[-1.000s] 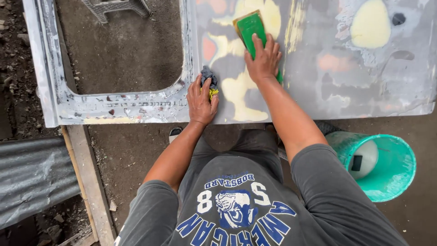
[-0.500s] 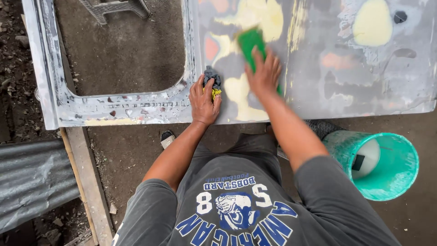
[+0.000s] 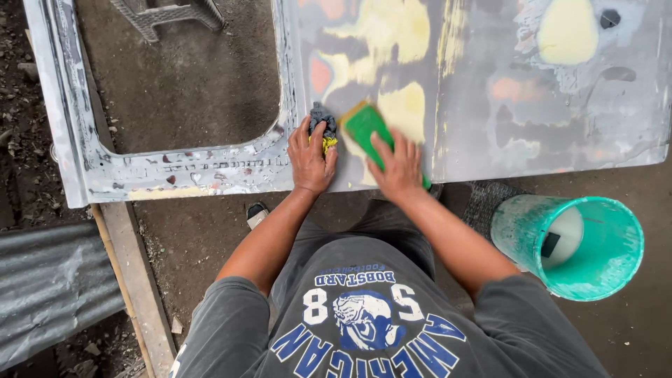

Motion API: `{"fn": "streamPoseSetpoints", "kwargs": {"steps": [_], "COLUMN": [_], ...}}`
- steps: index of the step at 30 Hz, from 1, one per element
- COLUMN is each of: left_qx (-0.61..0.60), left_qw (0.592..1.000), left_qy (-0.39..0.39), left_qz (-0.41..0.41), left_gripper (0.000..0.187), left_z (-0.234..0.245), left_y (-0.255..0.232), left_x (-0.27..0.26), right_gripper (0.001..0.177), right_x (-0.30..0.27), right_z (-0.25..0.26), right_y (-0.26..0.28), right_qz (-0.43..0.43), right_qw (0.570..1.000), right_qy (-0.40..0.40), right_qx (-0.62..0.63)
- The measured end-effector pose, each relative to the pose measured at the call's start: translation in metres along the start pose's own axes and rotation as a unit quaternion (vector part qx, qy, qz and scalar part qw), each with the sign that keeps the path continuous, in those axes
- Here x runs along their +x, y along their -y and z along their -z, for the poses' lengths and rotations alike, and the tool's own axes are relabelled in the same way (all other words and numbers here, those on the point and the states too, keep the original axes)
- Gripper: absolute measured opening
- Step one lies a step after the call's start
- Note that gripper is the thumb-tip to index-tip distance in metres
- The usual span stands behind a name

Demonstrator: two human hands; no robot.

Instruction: The person scrubs a large, flat, gray surface with a green sponge and a yellow cloth. They repeatedly wipe the surface to remove residue, occasionally dipping the sponge into a nearby green bucket.

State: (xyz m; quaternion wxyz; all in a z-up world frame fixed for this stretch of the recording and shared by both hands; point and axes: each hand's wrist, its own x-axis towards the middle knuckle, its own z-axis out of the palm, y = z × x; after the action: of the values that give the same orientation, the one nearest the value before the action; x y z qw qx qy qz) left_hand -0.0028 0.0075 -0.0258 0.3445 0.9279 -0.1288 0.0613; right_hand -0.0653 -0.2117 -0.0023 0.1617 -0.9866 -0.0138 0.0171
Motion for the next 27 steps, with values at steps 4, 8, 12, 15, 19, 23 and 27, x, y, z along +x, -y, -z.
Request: {"fn": "streamPoseSetpoints", "kwargs": {"steps": [4,8,12,15,19,23,27], "left_qx": [0.014,0.016,0.001,-0.001,-0.007,0.009,-0.001], "left_qw": [1.0,1.0,1.0,1.0,1.0,1.0,1.0], "left_qy": [0.016,0.014,0.008,0.004,-0.005,0.002,0.007], "left_qz": [0.021,0.022,0.017,0.018,0.002,0.015,0.022], "left_gripper": [0.06,0.057,0.056,0.057,0.056,0.056,0.055], "left_z": [0.0,0.0,0.002,0.004,0.0,0.0,0.005], "left_y": [-0.001,-0.002,-0.006,-0.002,-0.002,-0.001,-0.003], "left_x": [-0.005,0.002,0.004,0.002,0.001,-0.001,-0.001], "right_gripper": [0.067,0.064,0.072,0.066,0.065,0.062,0.066], "right_x": [0.104,0.133,0.04,-0.007,0.048,0.133,0.128], "right_z": [0.003,0.013,-0.011,0.007,0.001,0.016,0.009], "right_y": [-0.051,-0.049,0.004,0.037,-0.004,-0.029,-0.022], "right_qz": [-0.068,-0.13,-0.023,0.002,0.002,-0.099,-0.078], "right_qw": [0.993,0.985,1.0,0.998,1.0,0.988,0.987], "right_qy": [-0.094,-0.112,0.01,-0.006,-0.024,-0.11,-0.138], "right_qx": [-0.015,0.01,-0.011,0.054,0.005,0.036,0.012]}}
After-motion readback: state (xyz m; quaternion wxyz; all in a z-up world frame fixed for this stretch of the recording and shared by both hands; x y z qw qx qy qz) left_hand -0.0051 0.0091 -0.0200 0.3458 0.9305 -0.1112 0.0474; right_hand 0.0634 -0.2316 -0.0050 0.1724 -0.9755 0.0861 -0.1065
